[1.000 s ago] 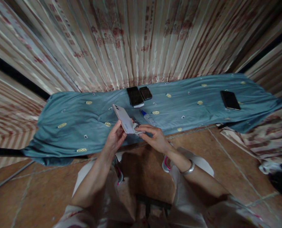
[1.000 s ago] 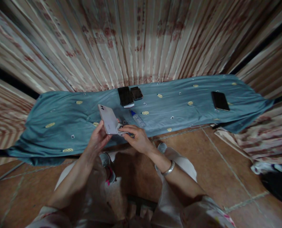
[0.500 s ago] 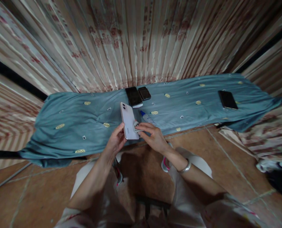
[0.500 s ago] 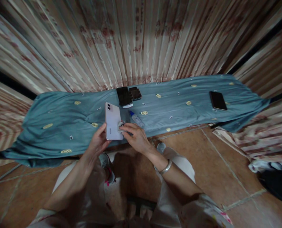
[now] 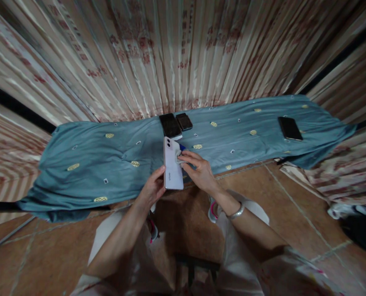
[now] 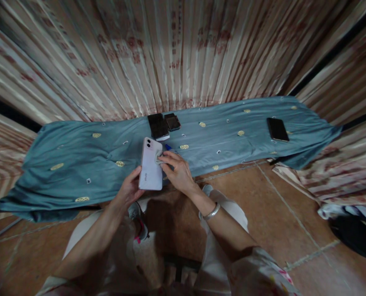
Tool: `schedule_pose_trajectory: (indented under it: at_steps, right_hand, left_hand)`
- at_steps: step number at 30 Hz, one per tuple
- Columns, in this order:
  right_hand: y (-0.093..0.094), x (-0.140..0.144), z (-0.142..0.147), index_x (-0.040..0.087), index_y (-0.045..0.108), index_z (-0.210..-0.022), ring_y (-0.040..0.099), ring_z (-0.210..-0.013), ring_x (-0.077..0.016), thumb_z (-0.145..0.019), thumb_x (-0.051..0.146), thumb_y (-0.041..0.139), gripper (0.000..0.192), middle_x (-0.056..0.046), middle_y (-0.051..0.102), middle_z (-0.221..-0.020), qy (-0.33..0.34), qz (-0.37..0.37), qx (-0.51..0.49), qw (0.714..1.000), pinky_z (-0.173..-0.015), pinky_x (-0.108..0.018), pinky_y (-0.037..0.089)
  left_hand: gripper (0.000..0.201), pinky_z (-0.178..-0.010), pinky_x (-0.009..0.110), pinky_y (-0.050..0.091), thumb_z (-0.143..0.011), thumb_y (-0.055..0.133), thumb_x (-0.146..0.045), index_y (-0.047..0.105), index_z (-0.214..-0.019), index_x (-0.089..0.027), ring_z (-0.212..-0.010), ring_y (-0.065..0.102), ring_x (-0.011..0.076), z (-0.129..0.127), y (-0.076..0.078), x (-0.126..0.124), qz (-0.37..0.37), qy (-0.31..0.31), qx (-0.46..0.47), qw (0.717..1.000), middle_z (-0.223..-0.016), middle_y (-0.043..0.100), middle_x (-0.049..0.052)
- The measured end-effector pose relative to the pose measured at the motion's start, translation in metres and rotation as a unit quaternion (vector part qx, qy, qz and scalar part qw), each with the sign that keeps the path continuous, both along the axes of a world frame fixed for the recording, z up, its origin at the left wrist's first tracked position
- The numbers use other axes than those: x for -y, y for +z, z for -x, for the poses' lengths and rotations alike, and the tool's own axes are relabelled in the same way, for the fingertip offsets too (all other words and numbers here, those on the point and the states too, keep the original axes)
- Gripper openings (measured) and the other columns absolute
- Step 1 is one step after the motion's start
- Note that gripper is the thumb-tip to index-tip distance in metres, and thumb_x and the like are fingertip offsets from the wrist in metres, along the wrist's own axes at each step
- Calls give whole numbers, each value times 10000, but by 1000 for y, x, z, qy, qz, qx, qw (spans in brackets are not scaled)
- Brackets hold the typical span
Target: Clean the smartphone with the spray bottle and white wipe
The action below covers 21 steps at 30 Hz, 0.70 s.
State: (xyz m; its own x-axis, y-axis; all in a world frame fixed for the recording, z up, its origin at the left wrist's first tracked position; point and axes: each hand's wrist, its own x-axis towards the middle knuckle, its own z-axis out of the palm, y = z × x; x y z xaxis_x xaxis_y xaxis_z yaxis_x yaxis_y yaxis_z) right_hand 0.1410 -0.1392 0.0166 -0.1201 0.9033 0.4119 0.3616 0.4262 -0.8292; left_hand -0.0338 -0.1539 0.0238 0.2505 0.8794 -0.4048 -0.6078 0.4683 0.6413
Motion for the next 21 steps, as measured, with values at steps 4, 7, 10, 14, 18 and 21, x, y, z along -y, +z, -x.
schedule_pose_trajectory:
  at_steps: [4,7,10,14,18,21]
  right_hand:
    - [-1,-5,-4,276,755,-1048,632,-1142,-190,-853,203,602,258,-41,676,-1212,-16,11,-12,1000,-1029,-350,490]
    - [-2,-9,-6,262,759,-1032,642,-1121,-190,-849,218,598,248,-50,677,-1209,-28,20,-19,999,-1015,-345,496]
    - [-4,-13,-8,247,762,-1019,645,-1119,-199,-844,232,599,239,-63,689,-1193,-39,19,-27,999,-1021,-355,488]
    - [-6,-18,-11,261,760,-1001,645,-1113,-199,-832,233,607,230,-47,706,-1164,-57,17,-33,998,-1004,-357,497]
    - [-5,-21,-12,233,754,-1000,655,-1081,-201,-838,246,589,232,-62,719,-1129,-63,4,-45,997,-974,-356,513]
    - [-2,-20,-13,225,748,-1007,656,-1076,-199,-844,241,573,240,-62,719,-1125,-63,-10,-40,997,-979,-351,509]
  left_hand:
    - [177,-746,298,573,-723,697,-276,720,-810,-124,-699,720,207,-4,0,3,-13,-28,11,999,-708,747,53]
    - [265,-897,383,549,-735,679,-324,726,-889,-113,-911,728,287,-5,-3,5,-23,-59,11,998,-827,770,99]
    - [333,-939,414,534,-715,695,-353,730,-929,-100,-996,708,321,-5,-6,7,-33,-73,13,997,-889,773,126]
    - [429,-1012,455,485,-722,691,-376,720,-1028,-78,-1129,649,351,-6,-7,10,-39,-99,26,994,-1016,757,164]
    - [477,-1056,473,444,-713,701,-385,713,-1063,-60,-1191,605,372,-8,-5,13,-47,-127,29,990,-1076,740,182]
    - [474,-1048,469,450,-683,730,-412,732,-1003,-62,-1168,620,376,-11,-4,15,-51,-138,18,989,-1038,749,181]
